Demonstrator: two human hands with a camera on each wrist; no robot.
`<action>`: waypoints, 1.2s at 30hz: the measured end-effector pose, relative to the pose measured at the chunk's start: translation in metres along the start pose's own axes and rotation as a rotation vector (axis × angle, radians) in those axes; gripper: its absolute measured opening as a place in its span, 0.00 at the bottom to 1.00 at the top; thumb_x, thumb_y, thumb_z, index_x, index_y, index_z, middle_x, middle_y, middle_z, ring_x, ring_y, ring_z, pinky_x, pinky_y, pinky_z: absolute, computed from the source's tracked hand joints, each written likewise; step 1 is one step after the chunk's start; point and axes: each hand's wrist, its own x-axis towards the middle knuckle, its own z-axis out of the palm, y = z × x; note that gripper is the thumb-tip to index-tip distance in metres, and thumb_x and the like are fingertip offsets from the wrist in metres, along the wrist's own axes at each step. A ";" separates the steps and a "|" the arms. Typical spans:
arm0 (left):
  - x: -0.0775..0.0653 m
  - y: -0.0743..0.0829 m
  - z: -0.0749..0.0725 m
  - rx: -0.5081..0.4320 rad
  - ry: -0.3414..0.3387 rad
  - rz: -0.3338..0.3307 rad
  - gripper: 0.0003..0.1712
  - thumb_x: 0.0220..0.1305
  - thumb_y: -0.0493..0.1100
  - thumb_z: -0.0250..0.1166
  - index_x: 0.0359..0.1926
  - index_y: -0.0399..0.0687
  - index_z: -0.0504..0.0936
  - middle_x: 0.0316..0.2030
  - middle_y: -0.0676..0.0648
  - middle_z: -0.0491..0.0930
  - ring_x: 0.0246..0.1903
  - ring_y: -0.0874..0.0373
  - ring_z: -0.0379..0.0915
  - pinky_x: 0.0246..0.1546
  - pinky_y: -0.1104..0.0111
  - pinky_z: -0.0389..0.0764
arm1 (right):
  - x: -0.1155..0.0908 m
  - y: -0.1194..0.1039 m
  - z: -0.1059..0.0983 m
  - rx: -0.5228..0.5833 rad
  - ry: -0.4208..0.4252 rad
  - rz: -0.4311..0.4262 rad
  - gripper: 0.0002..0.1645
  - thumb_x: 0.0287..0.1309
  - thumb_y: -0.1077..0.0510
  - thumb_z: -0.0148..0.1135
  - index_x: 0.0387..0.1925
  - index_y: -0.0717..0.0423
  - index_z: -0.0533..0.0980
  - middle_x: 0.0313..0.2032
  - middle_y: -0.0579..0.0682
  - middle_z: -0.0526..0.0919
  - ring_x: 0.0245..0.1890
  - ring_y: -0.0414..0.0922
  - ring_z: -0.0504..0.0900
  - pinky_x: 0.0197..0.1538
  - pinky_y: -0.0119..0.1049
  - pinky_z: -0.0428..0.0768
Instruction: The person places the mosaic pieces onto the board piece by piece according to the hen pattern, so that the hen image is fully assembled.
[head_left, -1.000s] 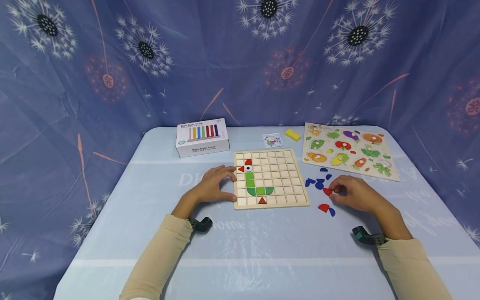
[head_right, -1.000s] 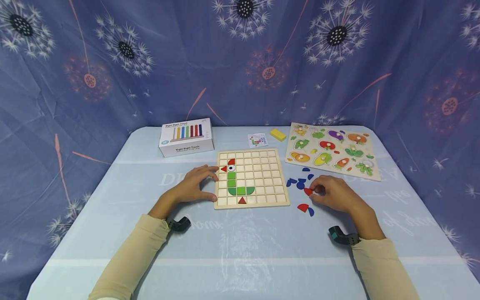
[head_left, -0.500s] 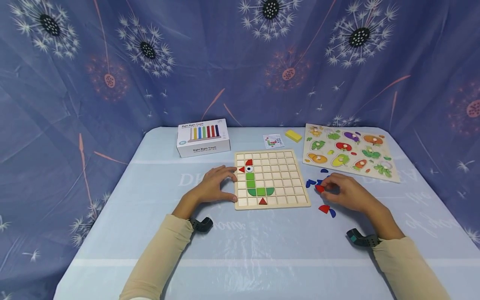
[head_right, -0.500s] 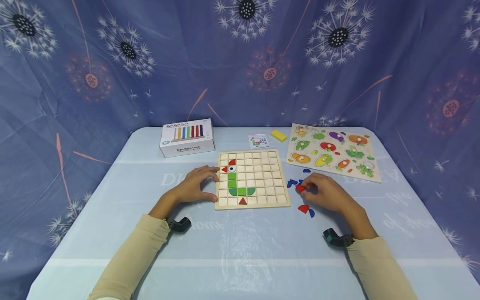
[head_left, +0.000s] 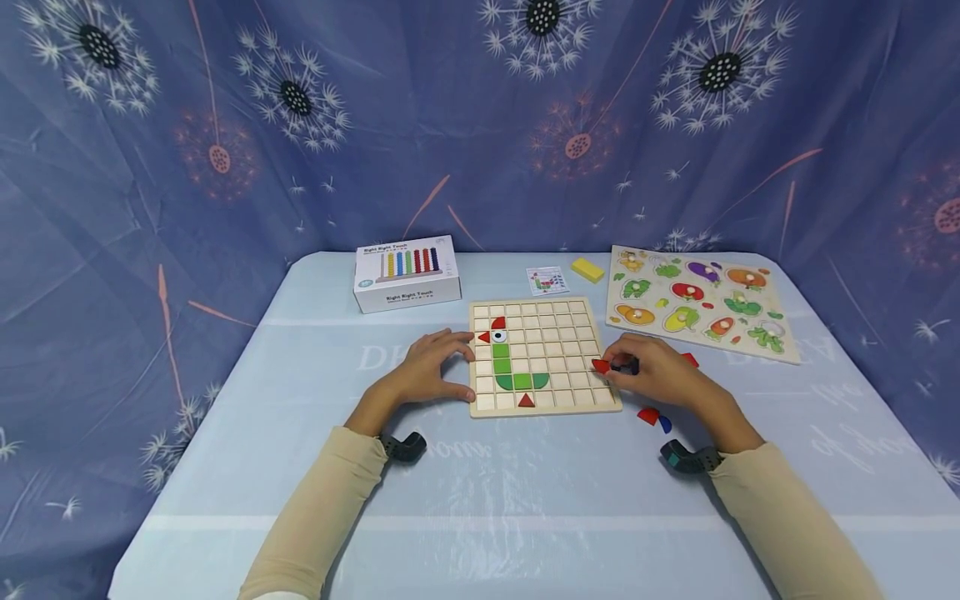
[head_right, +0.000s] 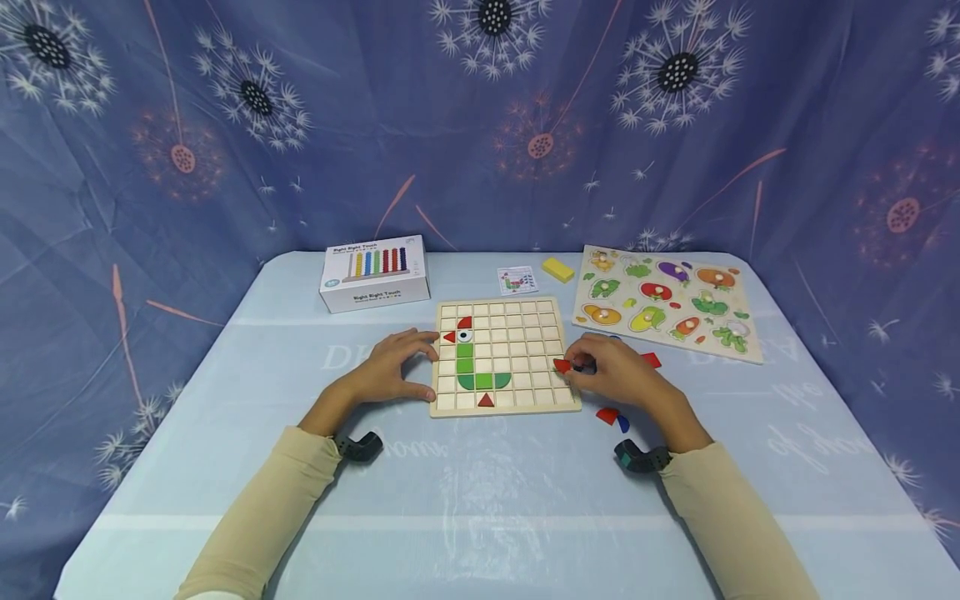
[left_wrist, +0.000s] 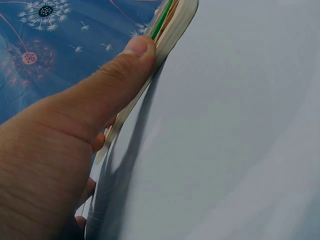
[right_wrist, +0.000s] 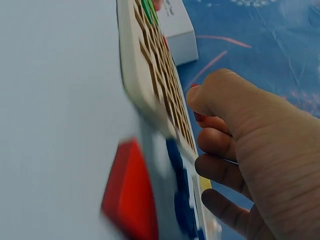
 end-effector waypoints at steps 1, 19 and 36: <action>0.000 0.000 0.000 0.001 0.000 0.000 0.34 0.49 0.65 0.78 0.53 0.63 0.76 0.75 0.53 0.61 0.76 0.43 0.43 0.72 0.44 0.42 | 0.005 -0.002 0.001 0.008 -0.007 -0.010 0.14 0.54 0.60 0.77 0.42 0.51 0.81 0.33 0.43 0.79 0.34 0.43 0.76 0.36 0.34 0.78; -0.005 0.000 -0.001 -0.009 0.003 0.013 0.33 0.49 0.64 0.78 0.52 0.61 0.76 0.75 0.51 0.61 0.76 0.41 0.44 0.72 0.42 0.42 | 0.092 -0.040 0.050 0.115 -0.136 -0.079 0.09 0.59 0.55 0.74 0.40 0.48 0.82 0.34 0.40 0.79 0.35 0.40 0.75 0.38 0.36 0.77; -0.002 0.001 -0.002 0.007 -0.001 0.009 0.34 0.48 0.66 0.78 0.53 0.62 0.76 0.75 0.53 0.60 0.76 0.42 0.43 0.72 0.44 0.42 | 0.092 -0.038 0.065 0.194 -0.141 -0.021 0.09 0.58 0.57 0.74 0.38 0.48 0.81 0.31 0.43 0.77 0.32 0.43 0.72 0.36 0.37 0.73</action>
